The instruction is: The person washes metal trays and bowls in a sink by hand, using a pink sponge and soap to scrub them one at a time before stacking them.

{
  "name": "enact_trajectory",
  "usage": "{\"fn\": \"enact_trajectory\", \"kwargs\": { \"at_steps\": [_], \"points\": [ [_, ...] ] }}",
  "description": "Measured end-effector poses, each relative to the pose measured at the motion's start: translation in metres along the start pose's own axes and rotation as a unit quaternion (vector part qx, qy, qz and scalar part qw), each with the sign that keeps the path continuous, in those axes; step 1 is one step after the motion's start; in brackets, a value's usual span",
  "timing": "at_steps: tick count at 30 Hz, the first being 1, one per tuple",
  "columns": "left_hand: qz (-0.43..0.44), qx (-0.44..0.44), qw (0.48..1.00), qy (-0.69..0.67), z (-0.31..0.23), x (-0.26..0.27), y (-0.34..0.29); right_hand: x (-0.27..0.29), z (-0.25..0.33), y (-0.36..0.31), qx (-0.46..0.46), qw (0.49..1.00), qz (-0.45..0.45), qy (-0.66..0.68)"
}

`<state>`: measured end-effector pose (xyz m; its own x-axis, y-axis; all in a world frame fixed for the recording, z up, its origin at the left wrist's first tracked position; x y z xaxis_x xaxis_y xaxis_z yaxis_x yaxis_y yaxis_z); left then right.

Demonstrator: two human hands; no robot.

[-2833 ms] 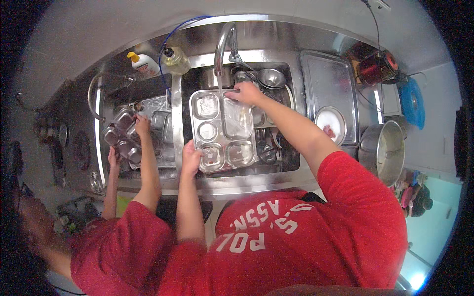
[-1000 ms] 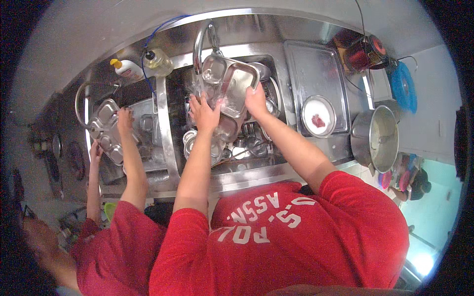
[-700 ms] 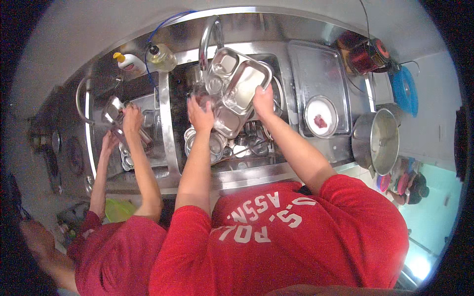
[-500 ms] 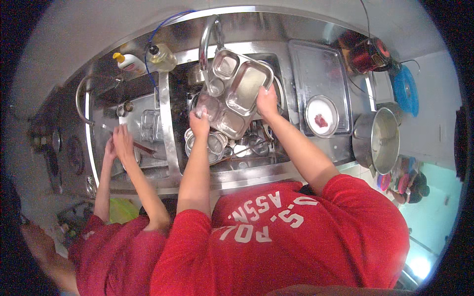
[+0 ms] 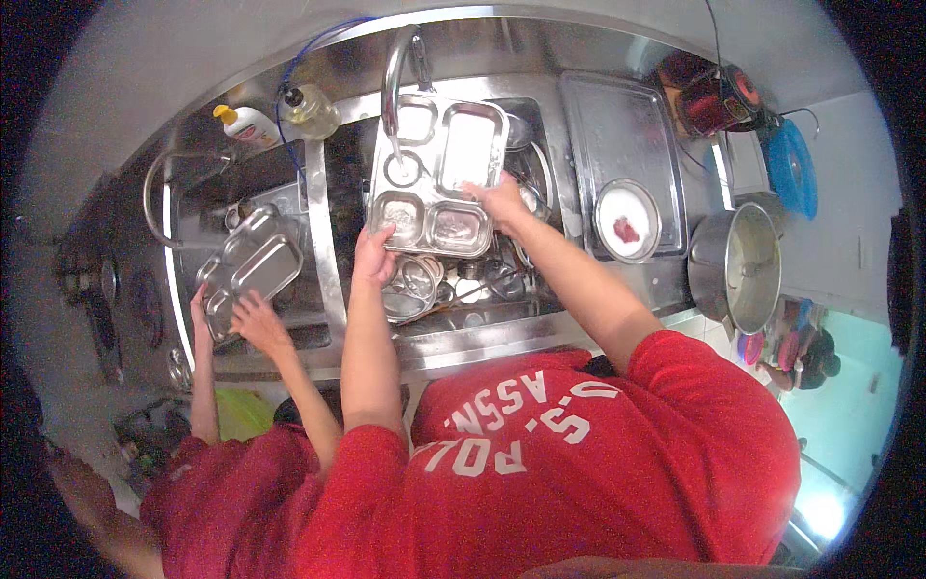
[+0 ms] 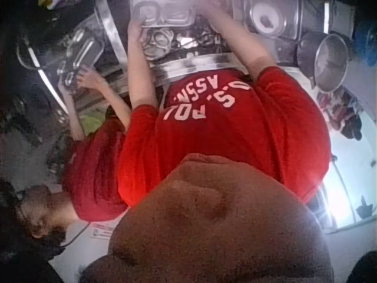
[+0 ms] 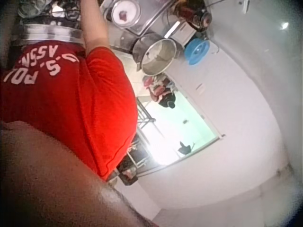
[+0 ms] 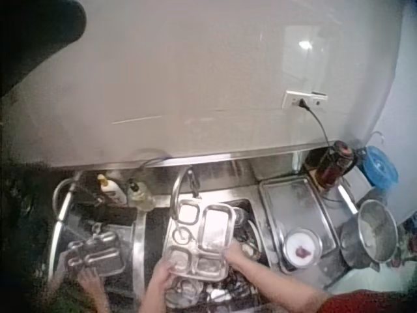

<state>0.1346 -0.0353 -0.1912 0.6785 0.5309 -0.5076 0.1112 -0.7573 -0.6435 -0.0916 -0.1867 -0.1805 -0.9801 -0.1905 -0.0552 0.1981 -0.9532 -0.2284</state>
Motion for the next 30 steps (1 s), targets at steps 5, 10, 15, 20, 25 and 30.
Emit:
{"fn": "enact_trajectory", "kwargs": {
  "at_steps": [5,10,15,20,25,30],
  "points": [
    [-0.005,-0.018,1.000,-0.007,0.022,0.003,-0.015,-0.004,0.015,0.016,-0.068,0.975,-0.054,-0.203],
    [-0.047,-0.025,0.999,0.009,0.014,-0.010,-0.039,-0.007,-0.023,0.007,0.077,0.953,-0.040,-0.291],
    [-0.100,-0.037,0.991,0.081,0.006,-0.014,-0.079,-0.015,0.013,0.031,0.010,0.938,-0.089,-0.335],
    [-0.170,-0.045,0.982,0.075,0.000,-0.013,-0.124,-0.042,0.058,0.086,0.250,0.892,-0.008,-0.377],
    [-0.208,-0.184,0.910,0.309,-0.026,-0.035,-0.161,-0.091,0.083,0.121,0.347,0.809,0.077,-0.468],
    [-0.245,-0.241,0.868,0.358,-0.026,-0.030,-0.171,-0.083,0.081,0.147,0.288,0.840,0.028,-0.459]
  ]
}}
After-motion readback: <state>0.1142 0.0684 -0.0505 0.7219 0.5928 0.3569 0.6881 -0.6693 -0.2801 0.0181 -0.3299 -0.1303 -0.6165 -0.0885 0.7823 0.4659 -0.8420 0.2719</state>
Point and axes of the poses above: each hand's wrist, its own y-axis towards the middle knuckle, its own x-axis out of the back of the hand, z = x × y, the point moved 2 cm from there along y, towards the middle knuckle, and after that the axes turned 9 degrees about x, right-handed, at the moved point
